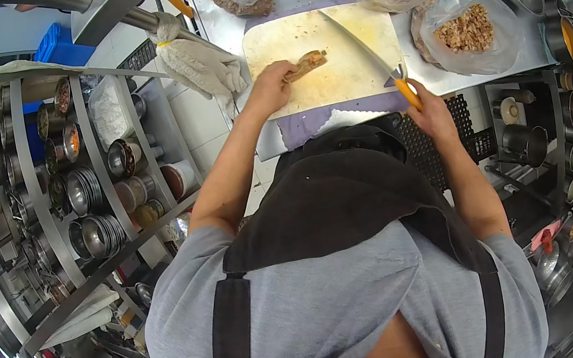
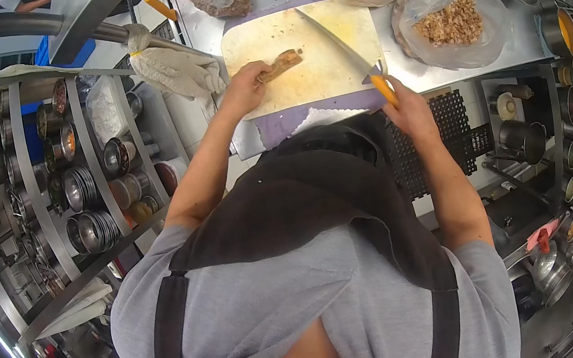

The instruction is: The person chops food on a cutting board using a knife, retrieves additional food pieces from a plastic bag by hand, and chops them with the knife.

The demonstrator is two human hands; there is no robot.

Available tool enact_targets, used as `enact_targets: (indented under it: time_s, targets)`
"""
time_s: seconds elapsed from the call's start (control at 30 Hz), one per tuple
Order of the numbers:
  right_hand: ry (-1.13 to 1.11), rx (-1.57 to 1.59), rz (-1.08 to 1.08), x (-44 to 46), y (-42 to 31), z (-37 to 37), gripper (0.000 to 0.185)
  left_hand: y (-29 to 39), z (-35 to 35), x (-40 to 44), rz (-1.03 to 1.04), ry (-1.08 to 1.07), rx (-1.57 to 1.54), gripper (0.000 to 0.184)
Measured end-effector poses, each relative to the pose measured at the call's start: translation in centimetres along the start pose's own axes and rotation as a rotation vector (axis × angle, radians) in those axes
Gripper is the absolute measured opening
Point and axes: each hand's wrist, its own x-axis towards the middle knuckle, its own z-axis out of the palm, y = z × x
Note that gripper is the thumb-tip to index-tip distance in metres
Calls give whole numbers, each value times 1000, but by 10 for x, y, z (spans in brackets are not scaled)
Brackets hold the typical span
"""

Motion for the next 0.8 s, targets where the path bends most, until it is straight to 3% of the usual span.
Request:
enact_targets:
  time_s: [0.03, 0.27, 0.37, 0.43, 0.47, 0.6, 0.8]
  targets:
    - [-59, 74, 113, -9, 1, -1, 54, 2, 7, 3, 0, -2, -2, 32]
    - [-4, 263, 246, -39, -22, 24, 48, 32, 49, 46, 197, -118, -44, 31]
    - [42, 277, 238, -35, -18, 31, 45, 46, 43, 60, 75, -323, 117, 29]
    - [37, 302, 247, -29, -13, 37, 42, 50, 48, 65, 22, -217, 137, 29]
    - [40, 288, 252, -27, -10, 40, 40, 50, 55, 66, 115, -171, 166, 27]
    - [-37, 440, 379, -25, -24, 29, 37, 56, 78, 70, 160, -148, 192, 21]
    - [51, 614, 390, -38, -24, 30, 50, 57, 82, 72, 154, -161, 259, 15]
